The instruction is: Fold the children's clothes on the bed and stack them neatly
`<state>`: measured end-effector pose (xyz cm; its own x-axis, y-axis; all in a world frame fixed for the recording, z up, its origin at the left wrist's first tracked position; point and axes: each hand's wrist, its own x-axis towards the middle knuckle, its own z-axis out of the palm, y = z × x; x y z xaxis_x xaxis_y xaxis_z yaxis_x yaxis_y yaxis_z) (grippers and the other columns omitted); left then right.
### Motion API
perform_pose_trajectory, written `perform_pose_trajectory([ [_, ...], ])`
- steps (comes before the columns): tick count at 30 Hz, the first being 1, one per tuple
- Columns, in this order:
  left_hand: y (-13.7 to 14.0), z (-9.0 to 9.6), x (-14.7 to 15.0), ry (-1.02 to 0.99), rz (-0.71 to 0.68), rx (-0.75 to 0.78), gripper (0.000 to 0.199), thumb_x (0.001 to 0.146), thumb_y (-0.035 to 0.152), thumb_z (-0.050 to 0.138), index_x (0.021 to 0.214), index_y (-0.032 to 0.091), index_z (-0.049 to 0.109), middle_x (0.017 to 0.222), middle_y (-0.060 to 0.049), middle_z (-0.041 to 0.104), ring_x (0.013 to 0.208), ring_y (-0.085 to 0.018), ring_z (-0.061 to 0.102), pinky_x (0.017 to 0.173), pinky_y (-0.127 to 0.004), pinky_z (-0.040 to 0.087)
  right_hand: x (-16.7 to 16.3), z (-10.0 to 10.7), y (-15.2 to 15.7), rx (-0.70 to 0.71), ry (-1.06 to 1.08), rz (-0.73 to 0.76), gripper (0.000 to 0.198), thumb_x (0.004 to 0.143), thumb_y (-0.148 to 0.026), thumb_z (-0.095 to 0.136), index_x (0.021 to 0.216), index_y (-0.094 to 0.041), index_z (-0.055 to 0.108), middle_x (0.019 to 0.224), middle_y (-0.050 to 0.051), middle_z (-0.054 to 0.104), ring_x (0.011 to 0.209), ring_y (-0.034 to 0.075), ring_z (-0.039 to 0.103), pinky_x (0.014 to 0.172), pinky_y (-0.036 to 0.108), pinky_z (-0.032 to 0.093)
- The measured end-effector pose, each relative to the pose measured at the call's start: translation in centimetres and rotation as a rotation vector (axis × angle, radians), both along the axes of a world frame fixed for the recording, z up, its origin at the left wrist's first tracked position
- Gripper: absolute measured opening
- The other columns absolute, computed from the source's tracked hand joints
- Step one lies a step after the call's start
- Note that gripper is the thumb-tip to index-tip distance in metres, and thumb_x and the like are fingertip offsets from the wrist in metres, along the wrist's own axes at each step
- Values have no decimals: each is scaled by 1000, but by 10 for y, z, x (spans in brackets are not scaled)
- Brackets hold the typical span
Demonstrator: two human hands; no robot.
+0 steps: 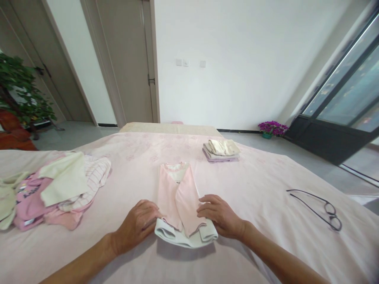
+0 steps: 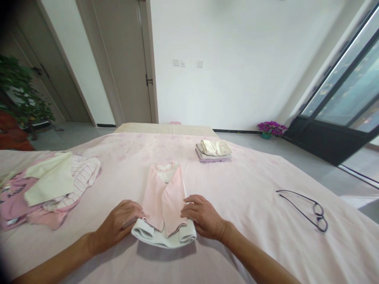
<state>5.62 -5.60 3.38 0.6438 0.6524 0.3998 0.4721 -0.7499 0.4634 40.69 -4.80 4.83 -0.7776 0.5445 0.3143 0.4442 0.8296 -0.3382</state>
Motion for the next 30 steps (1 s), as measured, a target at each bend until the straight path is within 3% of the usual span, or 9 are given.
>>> perform_pose_trajectory([
  [4,5,-8,7,-172,307,-536,35,92,48,49,80,18,63,73,-1,64,71,-17,59,65,-25,44,-11,5,0,-341,122,-142,29,98,-31,41,110,-24,67,103,7,71,96,21,64,89,35,48],
  [7,27,-19,13,-313,438,-788,39,84,53,53,67,18,52,56,4,49,53,-12,48,51,-22,34,-22,-2,18,-552,238,-351,27,94,-38,47,107,-22,66,94,5,71,88,22,63,76,33,51],
  [12,54,-23,15,-249,491,-865,32,76,48,57,67,17,52,55,5,46,49,-11,41,47,-22,26,-28,-17,51,-800,353,-496,25,83,-36,59,100,-18,61,78,0,63,67,15,56,53,22,42],
  [16,62,-23,16,-158,533,-751,40,83,55,48,70,18,55,58,3,49,54,-14,47,51,-24,27,-32,-27,64,-930,427,-542,24,85,-43,51,87,-19,56,64,-5,49,50,10,43,42,20,29],
  [19,66,-23,17,-3,623,-566,41,87,54,45,67,19,53,63,1,54,61,-15,52,56,-25,27,-36,-32,70,-903,423,-644,31,88,-48,45,77,-20,51,55,-7,41,45,9,36,41,21,26],
  [23,68,-17,17,209,696,-472,38,89,51,45,69,21,56,69,-1,62,67,-17,58,58,-25,27,-38,-33,75,-599,213,-727,23,88,-36,49,72,-19,55,61,-2,54,56,12,48,52,23,32],
  [26,66,-13,15,245,722,-452,30,85,51,53,80,23,61,79,-1,69,74,-18,62,59,-25,28,-37,-32,75,-401,65,-812,13,86,-29,55,92,-21,63,76,0,65,70,15,58,60,25,35],
  [30,61,-14,11,170,761,-412,29,82,49,61,97,25,59,83,1,70,76,-18,64,60,-25,32,-36,-36,74,-325,90,-910,30,84,-34,61,112,-24,56,83,-1,68,73,16,62,61,26,37],
])
